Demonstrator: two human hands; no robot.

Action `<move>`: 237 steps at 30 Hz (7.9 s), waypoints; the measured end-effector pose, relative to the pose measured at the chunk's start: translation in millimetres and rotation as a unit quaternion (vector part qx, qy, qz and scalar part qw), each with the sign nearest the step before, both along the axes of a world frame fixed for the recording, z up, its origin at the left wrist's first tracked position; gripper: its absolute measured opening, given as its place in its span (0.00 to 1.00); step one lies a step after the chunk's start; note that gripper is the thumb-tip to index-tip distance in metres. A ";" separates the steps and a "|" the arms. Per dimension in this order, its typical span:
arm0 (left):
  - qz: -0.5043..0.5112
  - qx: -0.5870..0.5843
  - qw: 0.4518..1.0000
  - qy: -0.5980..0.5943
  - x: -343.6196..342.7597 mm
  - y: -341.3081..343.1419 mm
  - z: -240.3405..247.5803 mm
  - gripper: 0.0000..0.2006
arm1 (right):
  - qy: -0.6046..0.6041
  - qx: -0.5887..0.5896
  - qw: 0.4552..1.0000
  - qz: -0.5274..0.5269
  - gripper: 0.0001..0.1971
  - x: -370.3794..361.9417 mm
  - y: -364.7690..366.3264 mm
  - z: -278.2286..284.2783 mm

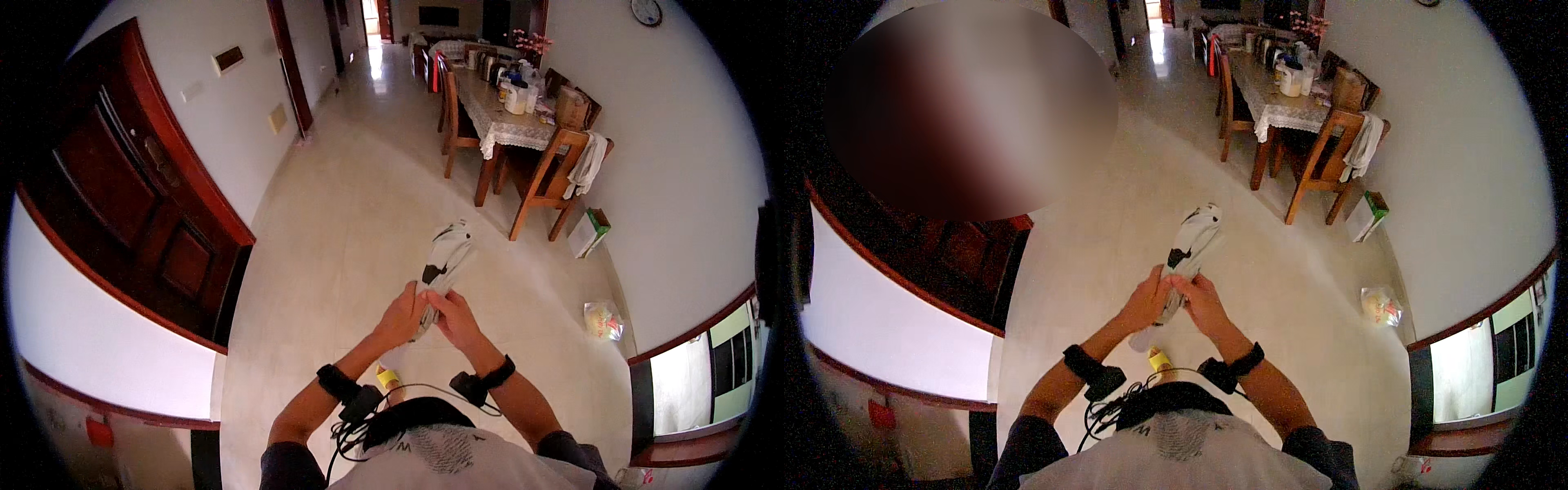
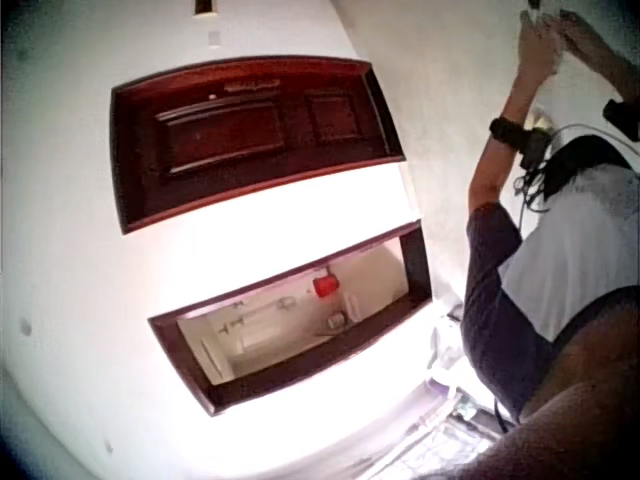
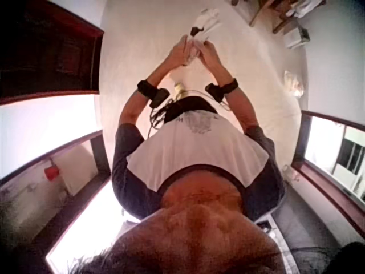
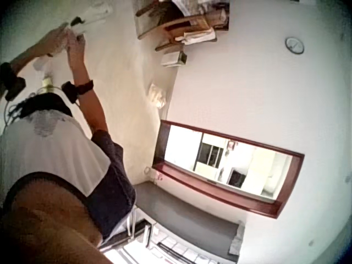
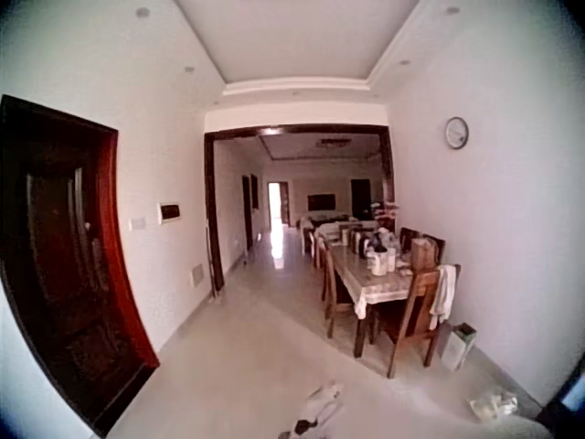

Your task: The person folds a white umbrella with black spots by hand, smoothing the fabric and securing the closure strap.

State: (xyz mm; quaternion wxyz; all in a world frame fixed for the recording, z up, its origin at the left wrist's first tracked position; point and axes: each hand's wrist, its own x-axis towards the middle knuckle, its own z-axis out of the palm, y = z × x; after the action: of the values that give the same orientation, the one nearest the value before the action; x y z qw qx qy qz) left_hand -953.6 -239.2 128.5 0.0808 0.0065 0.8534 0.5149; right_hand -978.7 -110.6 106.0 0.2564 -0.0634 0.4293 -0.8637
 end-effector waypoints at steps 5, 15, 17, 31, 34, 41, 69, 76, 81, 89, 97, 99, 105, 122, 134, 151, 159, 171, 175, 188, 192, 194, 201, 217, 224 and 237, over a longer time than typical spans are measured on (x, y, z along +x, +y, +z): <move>-0.046 0.197 0.978 -0.047 -91.5 -51.3 6.0 0.20 | 0.029 0.057 0.998 -0.022 0.16 -81.9 -40.8 5.7; -0.132 0.333 0.926 -0.117 -266.1 -101.7 3.3 0.22 | 0.048 0.143 0.975 -0.166 0.18 -236.0 -93.5 21.0; -0.143 0.327 0.918 -0.170 -287.6 -109.8 8.1 0.24 | -0.003 0.183 0.969 -0.168 0.19 -268.7 -98.1 4.8; -0.256 0.556 0.738 -0.282 -482.0 -162.3 14.8 0.28 | -0.082 -0.191 0.977 -0.043 0.21 -534.4 -128.1 30.8; -0.160 0.482 0.820 -0.263 -523.3 -174.2 23.0 0.23 | -0.081 -0.163 0.983 -0.022 0.19 -577.1 -148.7 31.0; -0.111 0.311 0.911 -0.245 -655.5 -206.0 17.0 0.12 | -0.091 -0.137 0.985 -0.056 0.13 -711.4 -191.6 16.7; -0.183 0.289 0.938 -0.059 -1205.6 -387.2 58.0 0.22 | 0.012 0.000 1.000 -0.029 0.22 -1260.3 -381.5 34.9; -0.118 0.050 0.990 -0.064 -1391.0 -451.9 14.5 0.21 | 0.049 -0.014 0.998 -0.035 0.18 -1425.5 -442.2 -13.8; -0.092 0.021 0.992 -0.087 -1527.4 -498.1 0.6 0.18 | -0.013 -0.002 0.998 -0.059 0.13 -1535.5 -495.6 -0.2; -0.273 0.188 0.925 -0.186 -1617.9 -548.4 8.0 0.30 | -0.027 -0.046 0.991 -0.121 0.13 -1609.2 -507.8 23.0; -0.255 0.308 0.916 -0.033 -1692.0 -552.3 65.0 0.17 | 0.065 -0.060 0.994 -0.070 0.18 -1728.5 -520.3 60.1; -0.237 0.384 0.869 -0.206 -1728.1 -560.2 85.4 0.14 | 0.058 -0.075 0.995 -0.035 0.18 -1767.4 -529.1 62.4; -0.107 0.459 0.855 -0.215 -1758.4 -549.6 43.7 0.14 | -0.040 -0.098 0.993 0.044 0.15 -1812.0 -548.3 44.3; -0.133 0.297 0.938 -0.118 -1753.6 -548.3 82.6 0.16 | 0.008 -0.092 0.996 0.007 0.14 -1788.0 -536.7 88.1; -0.174 0.349 0.908 -0.157 -1726.6 -567.5 149.8 0.12 | -0.012 -0.057 0.997 -0.040 0.17 -1750.8 -539.0 157.8; -0.133 0.510 0.833 -0.170 -1856.4 -606.7 139.5 0.27 | -0.071 0.130 0.981 0.127 0.17 -1970.7 -561.3 119.5; -0.131 0.531 0.824 -0.149 -1928.0 -627.8 140.7 0.25 | -0.031 0.113 0.991 0.071 0.17 -2000.8 -576.1 152.6; -0.073 0.515 0.851 -0.078 -2062.2 -693.5 154.0 0.22 | -0.008 0.126 0.984 0.124 0.17 -2156.5 -652.2 171.5; -0.033 0.451 0.891 -0.025 -2118.9 -712.3 153.5 0.21 | -0.016 0.121 0.982 0.146 0.17 -2204.4 -684.5 170.2; 0.005 0.335 0.942 -0.003 -2197.4 -822.1 168.0 0.19 | 0.014 0.085 0.996 0.008 0.18 -2196.8 -774.2 202.4; -0.117 0.263 0.957 -0.029 -2233.0 -832.5 187.4 0.17 | 0.067 0.156 0.985 -0.028 0.22 -2201.7 -783.9 203.6; -0.138 0.292 0.945 -0.050 -2247.6 -836.5 188.4 0.16 | 0.077 0.160 0.983 -0.042 0.24 -2210.0 -792.2 209.8; -0.146 0.354 0.921 -0.073 -2332.5 -894.3 229.3 0.08 | 0.121 0.288 0.948 -0.063 0.34 -2284.1 -843.4 247.5; -0.176 0.295 0.934 -0.100 -2602.0 -1005.2 297.5 0.12 | 0.010 0.149 0.988 -0.037 0.27 -2546.1 -952.4 318.2; -0.205 0.257 0.942 -0.070 -2772.4 -1022.0 255.1 0.10 | 0.095 0.171 0.976 -0.094 0.29 -2697.7 -972.8 292.6; -0.376 0.078 0.922 0.047 -3070.7 -961.3 292.7 0.07 | 0.110 0.335 0.894 -0.278 0.37 -2949.2 -934.4 297.8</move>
State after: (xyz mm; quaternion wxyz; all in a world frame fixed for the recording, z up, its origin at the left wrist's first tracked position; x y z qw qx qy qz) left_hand -4024.3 -1200.6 421.2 0.2274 0.3570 0.7480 0.5111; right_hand -3927.9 -1045.0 403.8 -0.0371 0.0531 0.7186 -0.6924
